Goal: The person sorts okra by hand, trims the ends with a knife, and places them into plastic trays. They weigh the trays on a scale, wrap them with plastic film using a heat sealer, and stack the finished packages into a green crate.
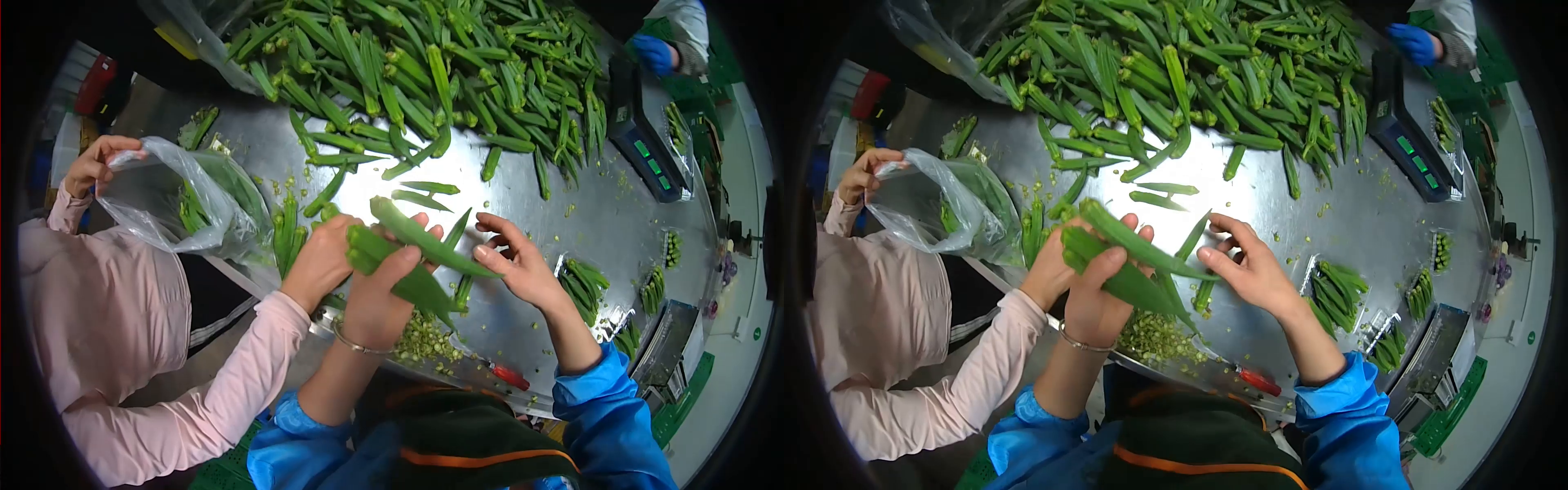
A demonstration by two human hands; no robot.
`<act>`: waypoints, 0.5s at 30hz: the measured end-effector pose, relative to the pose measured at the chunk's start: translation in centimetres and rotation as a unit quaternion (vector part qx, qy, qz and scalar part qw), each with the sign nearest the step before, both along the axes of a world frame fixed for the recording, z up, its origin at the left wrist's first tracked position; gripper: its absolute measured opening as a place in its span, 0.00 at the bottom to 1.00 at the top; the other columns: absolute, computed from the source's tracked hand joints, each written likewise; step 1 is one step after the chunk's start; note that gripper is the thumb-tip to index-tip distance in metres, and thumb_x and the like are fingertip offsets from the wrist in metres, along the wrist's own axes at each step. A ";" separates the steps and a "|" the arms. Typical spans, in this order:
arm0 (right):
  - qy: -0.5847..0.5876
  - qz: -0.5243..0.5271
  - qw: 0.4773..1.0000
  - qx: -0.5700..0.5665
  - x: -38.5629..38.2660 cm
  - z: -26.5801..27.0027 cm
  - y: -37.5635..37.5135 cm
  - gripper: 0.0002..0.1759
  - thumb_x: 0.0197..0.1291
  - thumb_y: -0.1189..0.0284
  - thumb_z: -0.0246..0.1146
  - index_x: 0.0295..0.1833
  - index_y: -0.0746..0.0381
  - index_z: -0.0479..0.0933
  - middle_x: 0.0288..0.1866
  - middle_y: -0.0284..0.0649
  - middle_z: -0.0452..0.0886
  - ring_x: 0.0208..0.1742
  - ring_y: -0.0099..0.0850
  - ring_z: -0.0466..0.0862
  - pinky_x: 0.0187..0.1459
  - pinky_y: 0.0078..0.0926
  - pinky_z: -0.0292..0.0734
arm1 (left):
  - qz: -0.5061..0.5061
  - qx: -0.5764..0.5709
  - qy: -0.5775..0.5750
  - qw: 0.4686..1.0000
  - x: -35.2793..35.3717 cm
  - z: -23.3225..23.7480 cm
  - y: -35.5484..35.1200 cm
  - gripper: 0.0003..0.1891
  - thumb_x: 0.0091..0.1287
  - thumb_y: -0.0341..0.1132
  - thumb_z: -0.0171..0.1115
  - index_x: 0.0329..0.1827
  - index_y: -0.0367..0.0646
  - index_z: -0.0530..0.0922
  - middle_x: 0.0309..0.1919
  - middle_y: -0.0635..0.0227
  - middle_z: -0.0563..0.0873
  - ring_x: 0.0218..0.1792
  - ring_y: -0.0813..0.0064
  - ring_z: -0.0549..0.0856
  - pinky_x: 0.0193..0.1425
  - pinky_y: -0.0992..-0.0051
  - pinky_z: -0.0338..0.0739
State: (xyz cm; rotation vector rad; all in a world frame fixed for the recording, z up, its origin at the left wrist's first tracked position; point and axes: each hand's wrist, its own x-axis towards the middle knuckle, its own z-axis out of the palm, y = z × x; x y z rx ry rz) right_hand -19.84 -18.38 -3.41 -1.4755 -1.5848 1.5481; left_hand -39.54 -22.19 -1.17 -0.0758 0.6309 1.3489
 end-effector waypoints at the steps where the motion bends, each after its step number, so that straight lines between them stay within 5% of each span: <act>1: -0.004 -0.019 1.000 0.015 -0.1 0.3 0.7 0.22 0.57 0.63 0.61 0.53 0.65 0.71 0.37 0.34 0.78 0.31 0.19 0.71 0.37 0.18 0.70 | -0.003 -0.008 0.024 1.000 -0.2 -0.1 -0.2 0.19 0.59 0.20 0.52 0.53 0.45 0.63 0.56 0.59 0.71 0.58 0.60 0.72 0.58 0.61 0.68; 4: -0.018 -0.037 0.999 -0.001 0.2 0.0 4.0 0.19 0.56 0.64 0.61 0.50 0.64 0.74 0.37 0.33 0.78 0.31 0.19 0.71 0.37 0.18 0.70 | -0.003 -0.013 0.059 0.998 -0.6 -0.5 -1.2 0.20 0.57 0.18 0.53 0.52 0.43 0.64 0.53 0.57 0.72 0.55 0.61 0.74 0.55 0.64 0.71; 9: -0.153 -0.082 0.965 0.195 1.7 -3.0 12.0 0.15 0.53 0.70 0.59 0.46 0.66 0.74 0.39 0.42 0.80 0.33 0.31 0.78 0.38 0.26 0.74 | -0.097 -0.060 0.059 0.992 -1.0 -2.4 -3.9 0.19 0.59 0.26 0.54 0.55 0.47 0.67 0.49 0.63 0.75 0.46 0.68 0.76 0.50 0.63 0.74; 15: -0.337 -0.083 0.866 0.360 -2.2 -4.7 16.0 0.16 0.51 0.68 0.62 0.44 0.64 0.74 0.44 0.47 0.74 0.41 0.41 0.77 0.42 0.33 0.73 | -0.100 -0.103 0.041 0.989 -0.2 -2.6 -5.5 0.22 0.58 0.24 0.53 0.57 0.44 0.65 0.49 0.61 0.75 0.47 0.66 0.77 0.49 0.64 0.75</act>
